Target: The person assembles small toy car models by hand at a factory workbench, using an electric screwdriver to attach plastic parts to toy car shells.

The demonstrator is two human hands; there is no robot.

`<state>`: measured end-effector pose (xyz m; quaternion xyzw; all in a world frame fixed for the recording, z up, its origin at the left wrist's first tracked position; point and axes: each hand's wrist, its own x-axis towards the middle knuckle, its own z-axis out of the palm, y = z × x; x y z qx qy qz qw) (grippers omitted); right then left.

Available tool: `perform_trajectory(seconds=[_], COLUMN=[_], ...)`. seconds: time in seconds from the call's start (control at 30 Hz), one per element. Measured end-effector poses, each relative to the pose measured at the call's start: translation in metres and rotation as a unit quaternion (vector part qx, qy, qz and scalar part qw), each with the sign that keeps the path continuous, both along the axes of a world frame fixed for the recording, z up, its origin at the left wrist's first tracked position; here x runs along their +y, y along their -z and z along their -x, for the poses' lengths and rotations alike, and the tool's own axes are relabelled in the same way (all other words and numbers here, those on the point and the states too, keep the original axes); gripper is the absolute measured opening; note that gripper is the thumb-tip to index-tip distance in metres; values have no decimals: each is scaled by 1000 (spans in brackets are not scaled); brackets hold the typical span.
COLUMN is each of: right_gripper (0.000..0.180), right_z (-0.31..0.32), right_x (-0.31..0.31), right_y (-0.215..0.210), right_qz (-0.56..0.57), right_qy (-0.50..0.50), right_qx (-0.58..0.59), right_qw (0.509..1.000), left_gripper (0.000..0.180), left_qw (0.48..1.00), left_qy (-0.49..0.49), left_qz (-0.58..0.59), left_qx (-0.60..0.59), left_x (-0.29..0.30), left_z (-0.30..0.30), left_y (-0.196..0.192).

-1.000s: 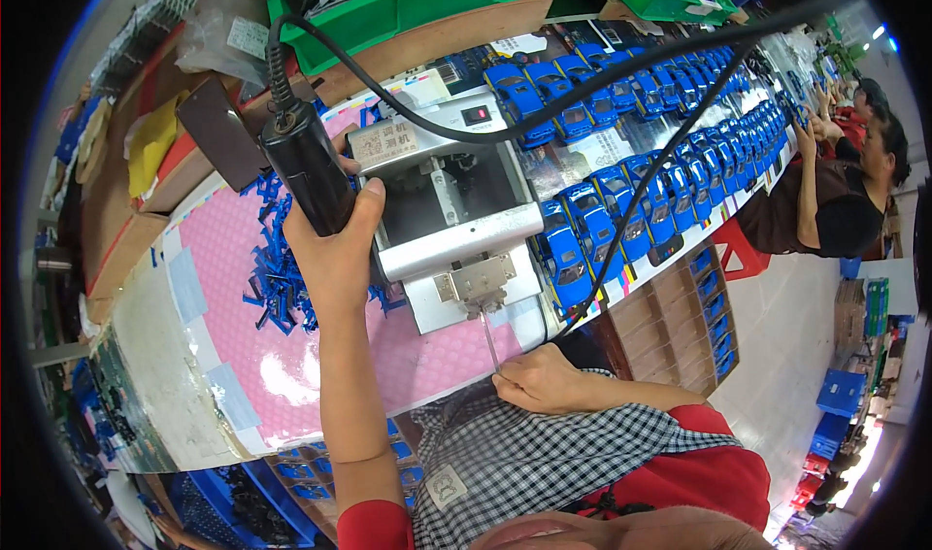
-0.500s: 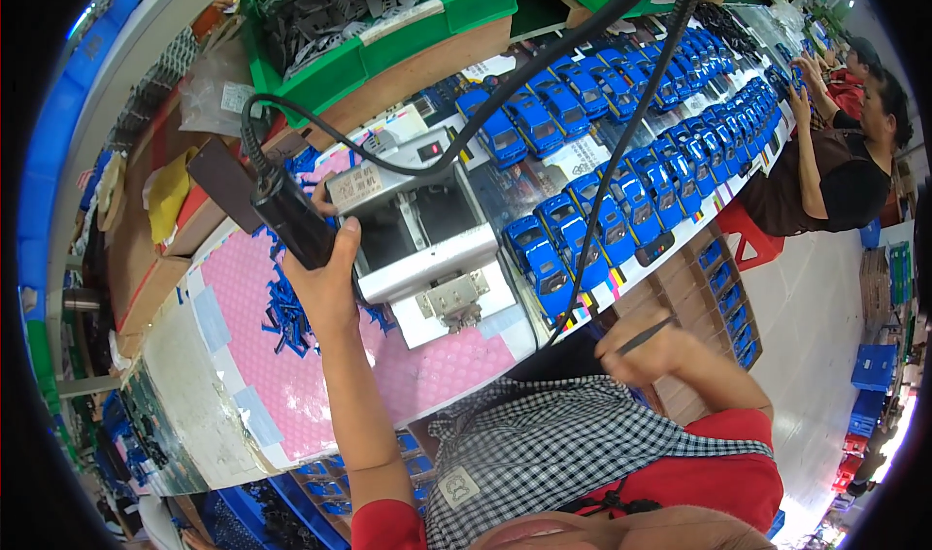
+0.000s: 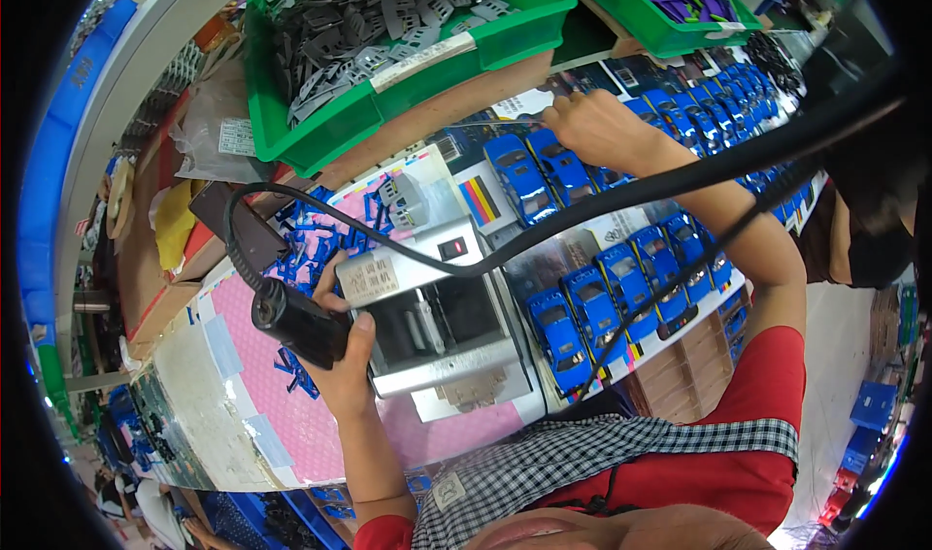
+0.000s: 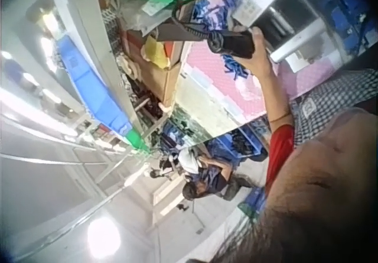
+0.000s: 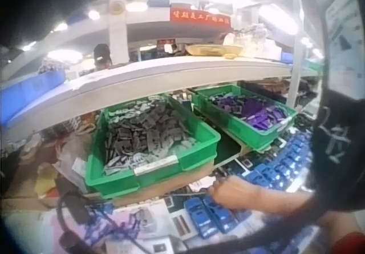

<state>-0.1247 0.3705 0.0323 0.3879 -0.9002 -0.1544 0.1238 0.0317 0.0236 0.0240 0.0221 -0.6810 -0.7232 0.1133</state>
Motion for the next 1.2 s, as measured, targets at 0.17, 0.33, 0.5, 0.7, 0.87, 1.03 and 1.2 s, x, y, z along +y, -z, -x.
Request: perform_trajectory(seconds=[0.17,0.33,0.5,0.7,0.87,1.03,1.2], right_gripper=[9,10,17,22,31,48,42], right_z=[39,50,13,-40,-83,-95,-81], right_x=[-26,-24,-56,-101,-133,-162,-132], right_y=[19,26,-12,-55,-101,-117,-125], right_qz=[-78,-95,77,445,526,661,735], right_qy=[10,8,2,-44,-99,-169,-133], right_qx=[-75,6,-15,-283,-429,-404,-312], right_qw=[994,995,997,849,728,609,587], left_gripper=[34,34,36,34,55,80,80], left_qw=[1000,1000,999,998,943,864,863], left_qy=[-7,-15,-24,-65,-110,34,188], left_qz=[-1,-1,2,14,282,414,345], left_qx=[0,-21,-28,9,137,285,318], left_x=[2,3,3,7,3,21,-1], left_z=[4,4,1,-1,1,27,58], left_y=[-1,-4,-7,-35,-93,-141,-137])
